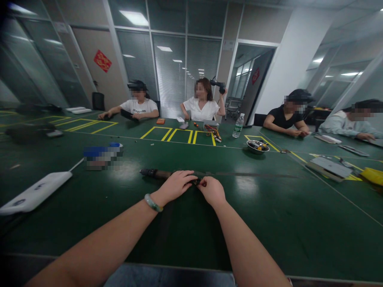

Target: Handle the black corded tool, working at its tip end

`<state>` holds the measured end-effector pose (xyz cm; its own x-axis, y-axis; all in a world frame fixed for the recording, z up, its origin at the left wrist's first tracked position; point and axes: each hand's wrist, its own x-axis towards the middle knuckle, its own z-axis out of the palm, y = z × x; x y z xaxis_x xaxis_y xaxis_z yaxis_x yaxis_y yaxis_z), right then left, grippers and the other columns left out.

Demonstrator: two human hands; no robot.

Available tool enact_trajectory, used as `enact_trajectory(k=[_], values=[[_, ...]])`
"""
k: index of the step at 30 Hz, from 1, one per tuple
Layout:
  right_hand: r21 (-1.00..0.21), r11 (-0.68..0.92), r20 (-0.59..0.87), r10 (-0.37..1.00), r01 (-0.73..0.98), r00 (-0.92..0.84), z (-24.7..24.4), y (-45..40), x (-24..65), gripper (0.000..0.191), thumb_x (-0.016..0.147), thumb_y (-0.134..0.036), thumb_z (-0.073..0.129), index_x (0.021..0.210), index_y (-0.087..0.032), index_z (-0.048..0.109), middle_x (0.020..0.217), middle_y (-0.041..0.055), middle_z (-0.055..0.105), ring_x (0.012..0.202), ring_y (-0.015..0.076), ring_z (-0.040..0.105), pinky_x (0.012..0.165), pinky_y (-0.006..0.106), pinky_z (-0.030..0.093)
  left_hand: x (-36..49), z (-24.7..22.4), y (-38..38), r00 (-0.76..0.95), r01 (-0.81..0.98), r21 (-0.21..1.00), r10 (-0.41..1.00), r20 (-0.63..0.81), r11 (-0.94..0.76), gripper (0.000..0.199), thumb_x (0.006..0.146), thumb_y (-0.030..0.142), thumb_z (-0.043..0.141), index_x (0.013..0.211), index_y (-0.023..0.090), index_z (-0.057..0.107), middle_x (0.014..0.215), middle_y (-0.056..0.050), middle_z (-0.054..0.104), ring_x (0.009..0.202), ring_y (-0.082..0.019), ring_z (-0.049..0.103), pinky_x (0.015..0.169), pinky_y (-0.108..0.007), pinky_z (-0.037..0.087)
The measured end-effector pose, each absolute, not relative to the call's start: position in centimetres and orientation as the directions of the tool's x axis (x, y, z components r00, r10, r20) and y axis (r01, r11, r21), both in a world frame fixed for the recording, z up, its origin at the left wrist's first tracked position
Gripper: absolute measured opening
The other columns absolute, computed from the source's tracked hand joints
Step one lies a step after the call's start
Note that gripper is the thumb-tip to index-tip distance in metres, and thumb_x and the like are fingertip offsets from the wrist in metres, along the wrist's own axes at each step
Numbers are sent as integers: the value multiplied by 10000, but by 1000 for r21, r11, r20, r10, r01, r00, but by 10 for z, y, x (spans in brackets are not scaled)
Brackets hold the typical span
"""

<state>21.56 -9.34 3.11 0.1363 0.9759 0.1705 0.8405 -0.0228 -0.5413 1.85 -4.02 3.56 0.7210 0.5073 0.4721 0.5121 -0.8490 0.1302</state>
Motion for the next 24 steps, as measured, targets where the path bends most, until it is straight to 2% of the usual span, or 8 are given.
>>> enact_trajectory(k=[12, 24], values=[[-547, -1, 210, 968, 837, 139, 29, -92, 216, 88, 802, -308, 661, 759, -234, 682, 756, -23, 646, 689, 132, 571, 599, 239, 347, 18, 34, -39, 719, 522, 124, 513, 469, -844, 272, 920, 233, 560, 1186, 275, 602, 1392, -35, 496, 1197, -225, 511, 1037, -414, 392], [-516, 16, 239, 963, 857, 127, 35, -94, 218, 50, 808, -269, 662, 778, -236, 685, 807, -23, 643, 719, 125, 560, 635, 238, 357, 18, 30, -34, 732, 507, 129, 505, 457, -852, 291, 929, 263, 559, 1201, 347, 622, 1320, 24, 570, 1157, -201, 527, 1018, -381, 375]])
